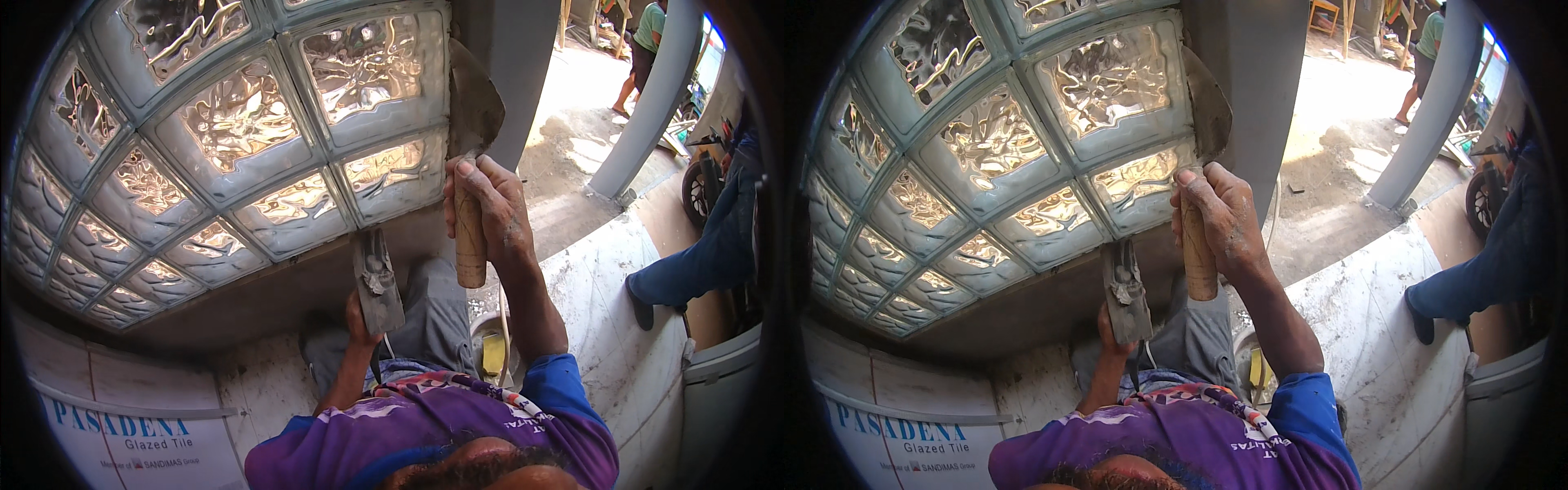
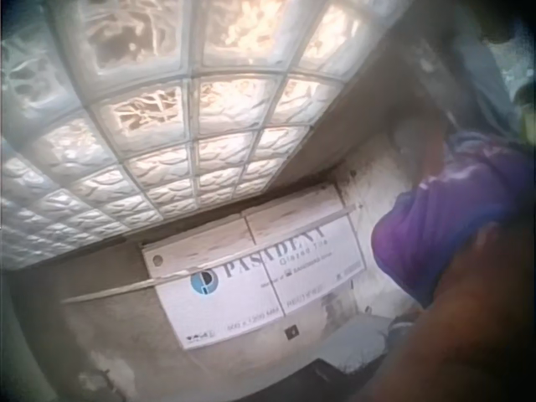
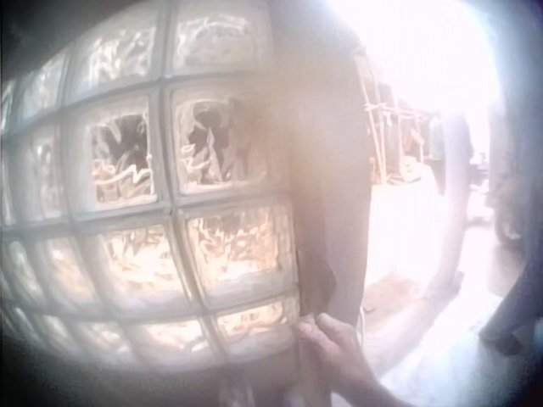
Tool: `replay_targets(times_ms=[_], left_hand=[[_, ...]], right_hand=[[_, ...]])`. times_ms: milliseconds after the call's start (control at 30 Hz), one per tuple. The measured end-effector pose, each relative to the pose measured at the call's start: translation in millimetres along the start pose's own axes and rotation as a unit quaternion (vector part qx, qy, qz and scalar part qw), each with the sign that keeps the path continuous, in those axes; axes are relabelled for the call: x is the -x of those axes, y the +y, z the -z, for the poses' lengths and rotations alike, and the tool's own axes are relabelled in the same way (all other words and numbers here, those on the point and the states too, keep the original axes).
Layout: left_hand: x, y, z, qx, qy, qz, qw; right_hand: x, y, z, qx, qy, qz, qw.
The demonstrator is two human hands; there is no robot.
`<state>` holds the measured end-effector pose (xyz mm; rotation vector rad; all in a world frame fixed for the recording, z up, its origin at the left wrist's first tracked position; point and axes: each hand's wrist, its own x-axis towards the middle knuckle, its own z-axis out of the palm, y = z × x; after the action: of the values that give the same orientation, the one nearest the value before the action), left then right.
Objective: The person applies cement mixture to the edge of a glass block wall using a trowel and a hawk.
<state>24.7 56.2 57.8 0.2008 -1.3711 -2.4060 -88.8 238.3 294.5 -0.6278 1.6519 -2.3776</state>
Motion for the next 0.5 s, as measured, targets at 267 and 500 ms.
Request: replay_targets(times_ms=[267, 500], left_hand=[[1.2, -3.7, 12.9, 0.135, -0.014, 0.056, 0.989], [2.5, -7.7, 18.8, -0.146, -0.066, -0.135, 0.978]], right_hand=[[10.6, 26.5, 3.2, -0.029, 0.022, -0.035, 0.999], [23.4, 44.0, 14.4, -0.026, 0.038, -0.070, 0.997]])
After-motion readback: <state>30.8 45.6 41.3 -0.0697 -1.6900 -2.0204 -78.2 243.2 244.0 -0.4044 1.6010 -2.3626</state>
